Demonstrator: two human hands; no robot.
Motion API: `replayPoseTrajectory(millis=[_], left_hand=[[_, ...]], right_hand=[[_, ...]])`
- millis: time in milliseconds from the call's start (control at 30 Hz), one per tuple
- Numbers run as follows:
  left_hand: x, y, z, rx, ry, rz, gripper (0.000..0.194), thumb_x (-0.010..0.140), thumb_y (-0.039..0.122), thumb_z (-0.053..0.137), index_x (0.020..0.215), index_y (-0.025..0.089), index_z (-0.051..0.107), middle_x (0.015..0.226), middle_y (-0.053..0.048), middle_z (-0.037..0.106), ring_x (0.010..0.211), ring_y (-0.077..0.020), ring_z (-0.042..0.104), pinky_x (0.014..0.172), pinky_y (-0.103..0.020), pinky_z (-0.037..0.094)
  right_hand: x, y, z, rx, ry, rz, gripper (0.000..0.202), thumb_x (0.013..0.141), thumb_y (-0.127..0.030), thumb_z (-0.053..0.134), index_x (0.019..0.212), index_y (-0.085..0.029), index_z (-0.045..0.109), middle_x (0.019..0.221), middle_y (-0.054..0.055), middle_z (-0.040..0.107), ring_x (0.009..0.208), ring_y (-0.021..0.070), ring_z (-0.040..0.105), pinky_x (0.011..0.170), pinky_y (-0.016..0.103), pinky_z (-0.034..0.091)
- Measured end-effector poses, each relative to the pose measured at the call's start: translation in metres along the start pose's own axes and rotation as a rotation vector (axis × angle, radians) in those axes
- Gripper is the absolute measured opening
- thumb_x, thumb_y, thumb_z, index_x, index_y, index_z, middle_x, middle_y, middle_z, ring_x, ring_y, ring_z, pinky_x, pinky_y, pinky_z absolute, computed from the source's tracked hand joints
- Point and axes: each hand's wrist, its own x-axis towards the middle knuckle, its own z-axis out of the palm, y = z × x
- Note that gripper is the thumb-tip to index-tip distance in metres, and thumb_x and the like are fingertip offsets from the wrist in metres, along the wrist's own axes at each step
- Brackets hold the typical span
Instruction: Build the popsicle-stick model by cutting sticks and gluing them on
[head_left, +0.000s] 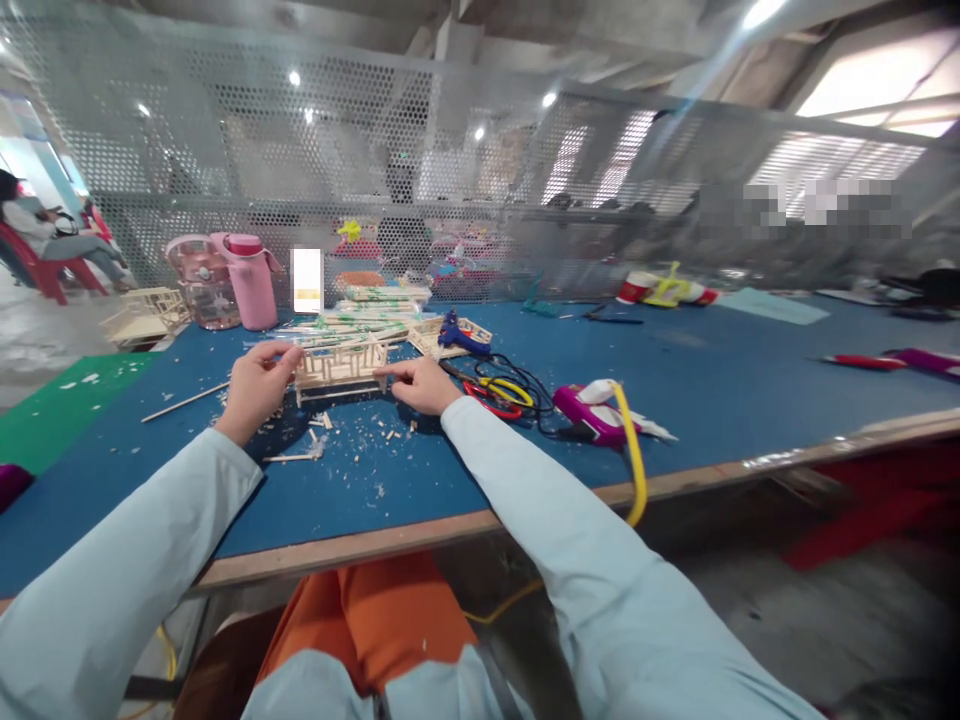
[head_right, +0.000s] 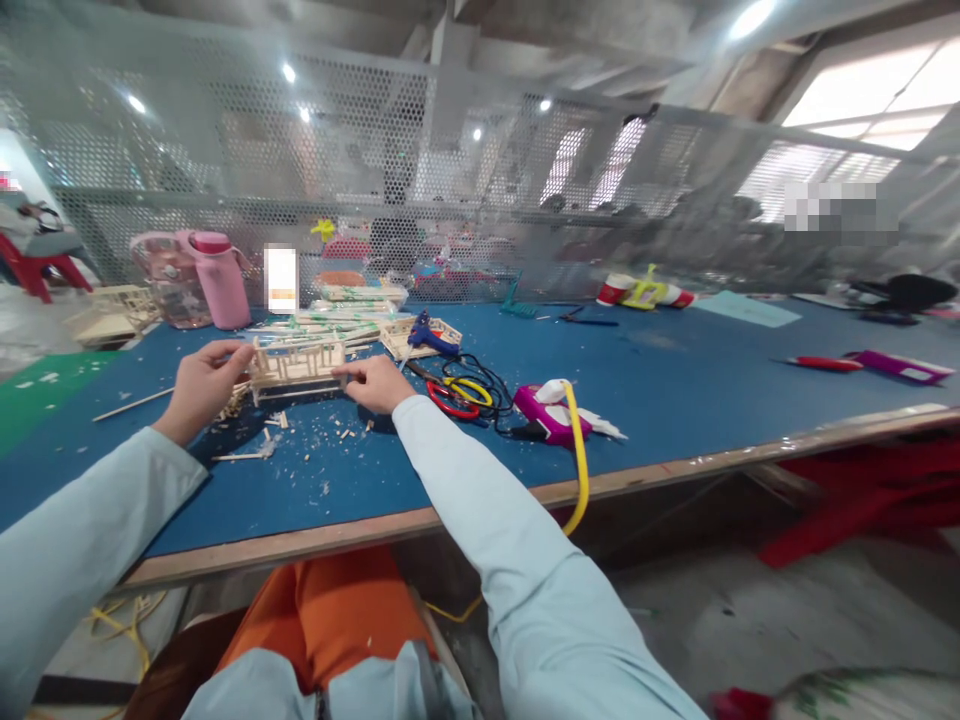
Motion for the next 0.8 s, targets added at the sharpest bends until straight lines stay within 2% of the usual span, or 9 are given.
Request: replayPoseTrajectory(millis=[167,267,333,500,633,700,800], left_hand=[[0.000,-0.002,0.003,-0.194,-0.021,-0.069,0.043,0.063,0.054,0.064,0.076,0.013,0.067,0.092,-0.007,0.064,0.071,-0.0151,0.059,0.063,-0.029,0.054],[0.002,-0.002,0.004,-0.240,-0.023,-0.102,0.044,0.061,0.055,0.065,0.074,0.013,0.065,0.082,-0.006,0.064,0.067,-0.0146,0.058,0.062,-0.030,0.054],[0.003,-0.003,0.005,-0.222,-0.014,-0.105,0.044,0.061,0.055,0.065,0.075,0.013,0.065,0.076,-0.005,0.064,0.064,-0.0143,0.057,0.062,-0.030,0.053],[0.002,-0.003,0.005,-0.213,-0.001,-0.126,0.041,0.064,0.052,0.063,0.078,0.014,0.065,0.075,-0.004,0.064,0.066,-0.0143,0.058,0.065,-0.030,0.053],[0.000,0.001,0.005,-0.196,-0.028,-0.180,0.034,0.064,0.043,0.063,0.081,0.014,0.065,0.080,-0.004,0.064,0.071,-0.0157,0.059,0.065,-0.029,0.053],[-0.002,0.003,0.003,-0.103,-0.050,-0.152,0.031,0.066,0.039,0.060,0.085,0.015,0.065,0.085,-0.005,0.065,0.072,-0.0168,0.060,0.066,-0.031,0.052],[-0.003,0.005,-0.002,0.073,-0.023,-0.020,0.033,0.072,0.041,0.053,0.088,0.015,0.066,0.091,-0.008,0.065,0.081,-0.0206,0.060,0.076,-0.036,0.050]], right_hand=[[0.000,-0.001,-0.003,0.220,0.026,0.083,0.020,0.062,-0.020,0.053,0.069,-0.014,0.071,0.046,-0.004,0.052,0.043,0.0074,0.039,0.047,0.021,0.030],[0.001,-0.001,-0.008,0.427,0.087,0.191,0.018,0.062,-0.031,0.056,0.064,-0.016,0.065,0.044,-0.005,0.050,0.039,0.0075,0.037,0.042,0.022,0.028],[0.001,0.001,-0.010,0.484,0.143,0.219,0.019,0.061,-0.034,0.056,0.061,-0.016,0.062,0.042,-0.005,0.048,0.038,0.0075,0.036,0.041,0.022,0.027],[0.005,0.011,-0.011,0.399,0.186,0.225,0.016,0.060,-0.033,0.055,0.057,-0.017,0.058,0.041,-0.006,0.047,0.039,0.0080,0.037,0.043,0.023,0.028],[0.010,0.024,-0.010,0.296,0.319,0.230,0.007,0.061,-0.025,0.050,0.058,-0.018,0.053,0.045,-0.007,0.047,0.044,0.0090,0.040,0.049,0.023,0.033],[0.012,0.029,-0.010,0.270,0.410,0.225,0.004,0.058,-0.019,0.050,0.061,-0.018,0.052,0.050,-0.006,0.050,0.049,0.0093,0.043,0.052,0.023,0.036],[0.014,0.033,-0.011,0.306,0.472,0.218,0.017,0.054,-0.011,0.049,0.069,-0.018,0.053,0.057,-0.006,0.053,0.055,0.0096,0.049,0.059,0.023,0.040]])
